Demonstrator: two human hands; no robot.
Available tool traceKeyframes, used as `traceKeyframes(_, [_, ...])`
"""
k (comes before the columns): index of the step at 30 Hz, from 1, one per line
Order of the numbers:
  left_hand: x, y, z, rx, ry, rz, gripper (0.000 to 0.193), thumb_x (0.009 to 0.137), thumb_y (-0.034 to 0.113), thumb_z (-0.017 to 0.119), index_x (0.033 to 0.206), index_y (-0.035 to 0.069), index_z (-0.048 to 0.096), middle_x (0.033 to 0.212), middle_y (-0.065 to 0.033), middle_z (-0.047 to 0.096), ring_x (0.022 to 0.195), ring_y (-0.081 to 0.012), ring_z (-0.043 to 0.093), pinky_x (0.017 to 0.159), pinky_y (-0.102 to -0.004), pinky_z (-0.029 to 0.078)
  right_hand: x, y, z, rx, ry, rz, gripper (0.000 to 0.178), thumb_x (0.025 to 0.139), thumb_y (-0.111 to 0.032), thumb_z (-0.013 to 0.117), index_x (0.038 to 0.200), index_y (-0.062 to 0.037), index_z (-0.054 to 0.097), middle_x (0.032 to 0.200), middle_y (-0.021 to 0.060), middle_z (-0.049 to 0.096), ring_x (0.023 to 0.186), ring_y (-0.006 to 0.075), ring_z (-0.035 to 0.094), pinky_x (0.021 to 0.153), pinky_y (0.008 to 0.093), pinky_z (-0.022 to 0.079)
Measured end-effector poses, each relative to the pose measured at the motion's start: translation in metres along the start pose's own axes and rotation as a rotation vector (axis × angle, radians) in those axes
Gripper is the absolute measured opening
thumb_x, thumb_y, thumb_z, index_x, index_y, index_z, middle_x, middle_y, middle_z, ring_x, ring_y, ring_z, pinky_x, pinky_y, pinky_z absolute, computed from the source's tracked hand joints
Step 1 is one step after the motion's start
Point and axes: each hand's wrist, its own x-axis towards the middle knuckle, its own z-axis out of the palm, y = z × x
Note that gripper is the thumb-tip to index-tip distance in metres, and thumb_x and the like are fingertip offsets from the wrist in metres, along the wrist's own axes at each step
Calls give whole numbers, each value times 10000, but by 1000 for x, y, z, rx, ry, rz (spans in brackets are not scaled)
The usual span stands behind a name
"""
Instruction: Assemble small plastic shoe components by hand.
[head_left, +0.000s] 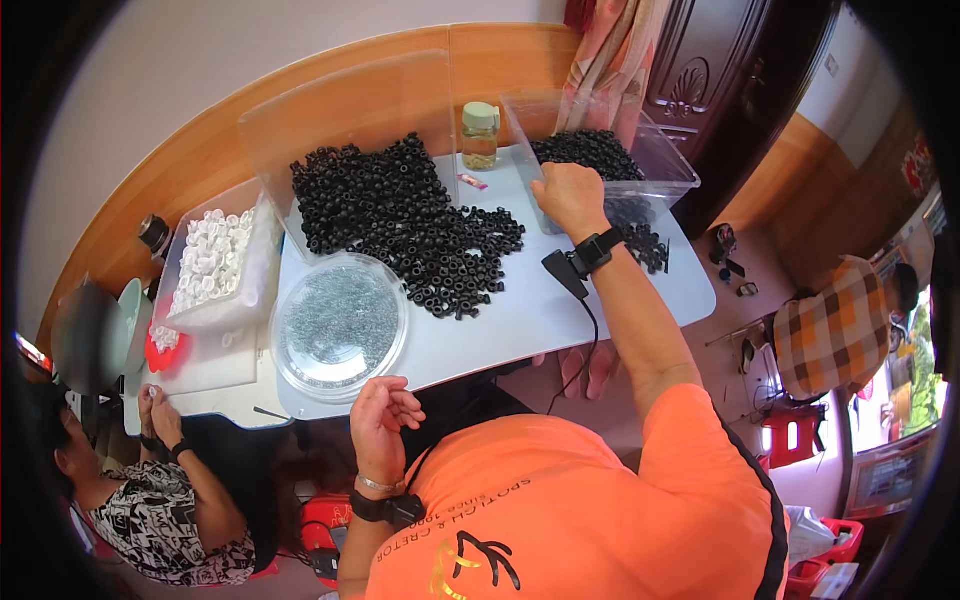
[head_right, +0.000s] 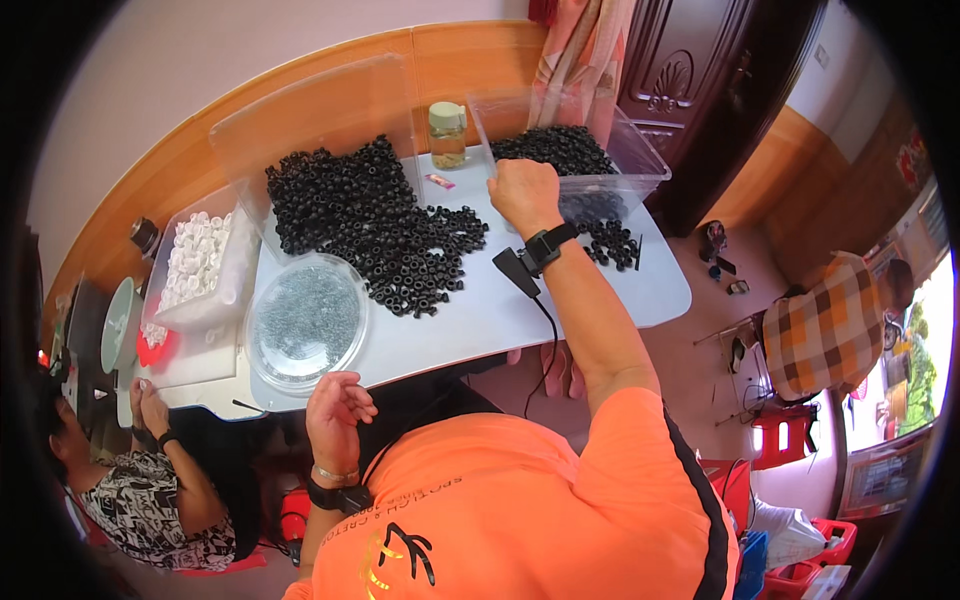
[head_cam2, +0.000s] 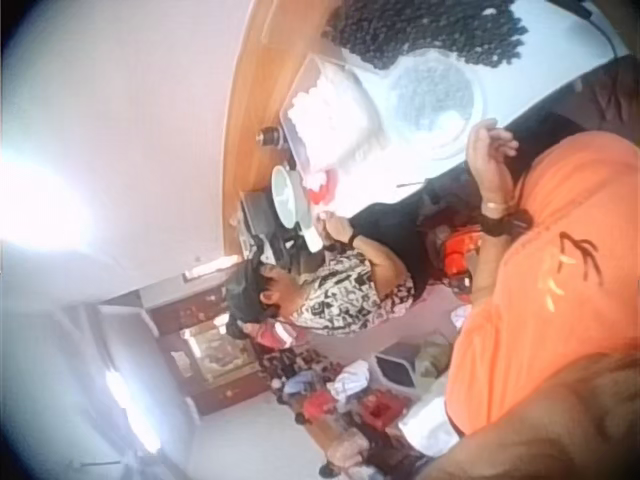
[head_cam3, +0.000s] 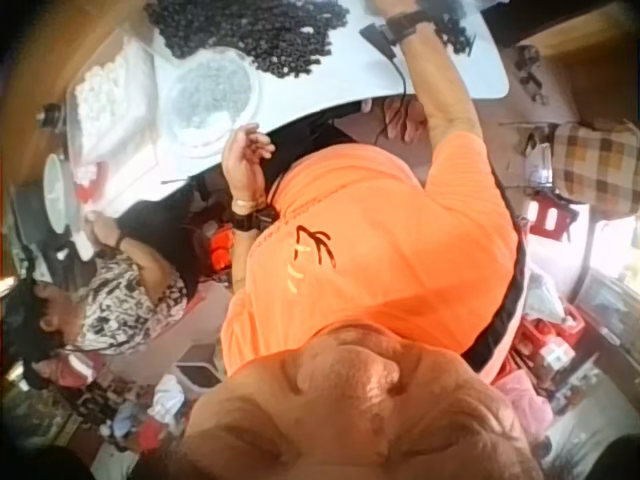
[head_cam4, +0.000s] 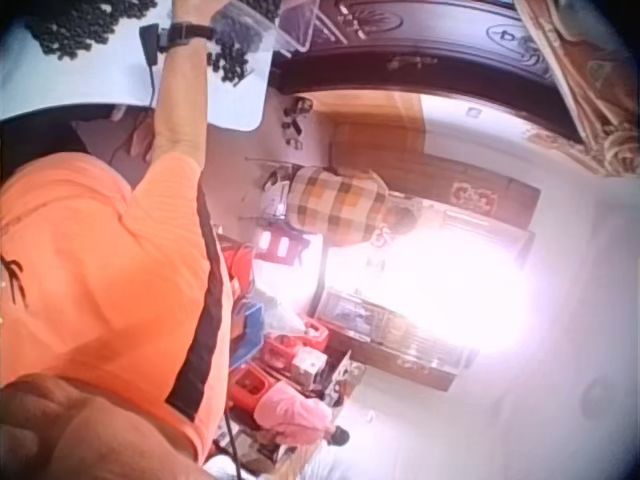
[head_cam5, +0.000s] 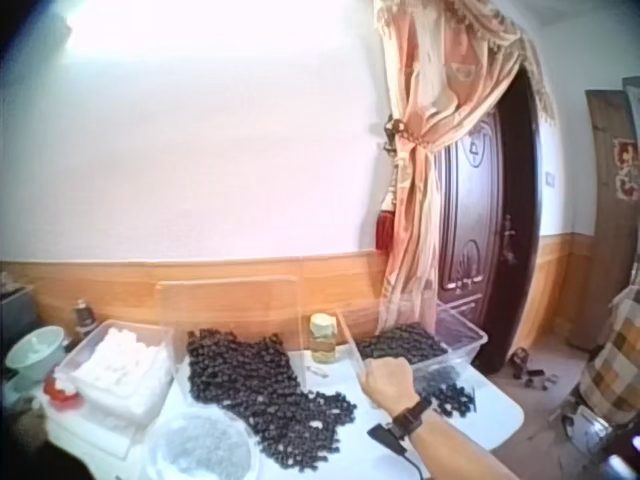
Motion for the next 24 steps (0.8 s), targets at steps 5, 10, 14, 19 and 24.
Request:
traceKeyframes(5, [4,0,4,-19,-16,-27,290,999,222,405,1032,-13,573,768,-99,628,622,-162,607,560,-242,472,-5,-8,-10,34,-50,-9,245,787,-310,664,836,-72,702,792,140,687,800,311,666,719,435,500])
traceKeyframes(10, [4,0,0,-33,-14,-45,275,996,200,416,1035,-15,582,774,-99,636,627,-152,615,563,-231,476,-15,-23,-14,111,319,-192,333,736,-300,740,978,-88,652,988,97,637,942,310,579,833,427,438])
traceKeyframes(14, [3,2,-2,-38,11,-40,280,998,204,415,1038,-16,584,771,-98,636,626,-153,616,561,-230,476,-28,-57,-22,428,288,-371,229,783,-230,688,956,-80,690,900,120,650,881,321,604,778,419,477])
traceKeyframes(19, [-1,4,-8,-8,14,-43,292,995,226,407,1029,-9,577,769,-97,626,628,-166,611,567,-246,473,-42,-62,3,365,-389,-355,108,753,-165,620,781,-118,714,754,121,677,777,328,657,684,432,508])
traceKeyframes(24, [-4,1,-15,-39,37,-28,292,991,229,416,1035,-10,578,770,-98,629,632,-167,614,566,-243,476,-43,-62,27,450,-332,-256,136,737,-225,668,810,-129,733,783,109,693,783,316,658,698,430,506])
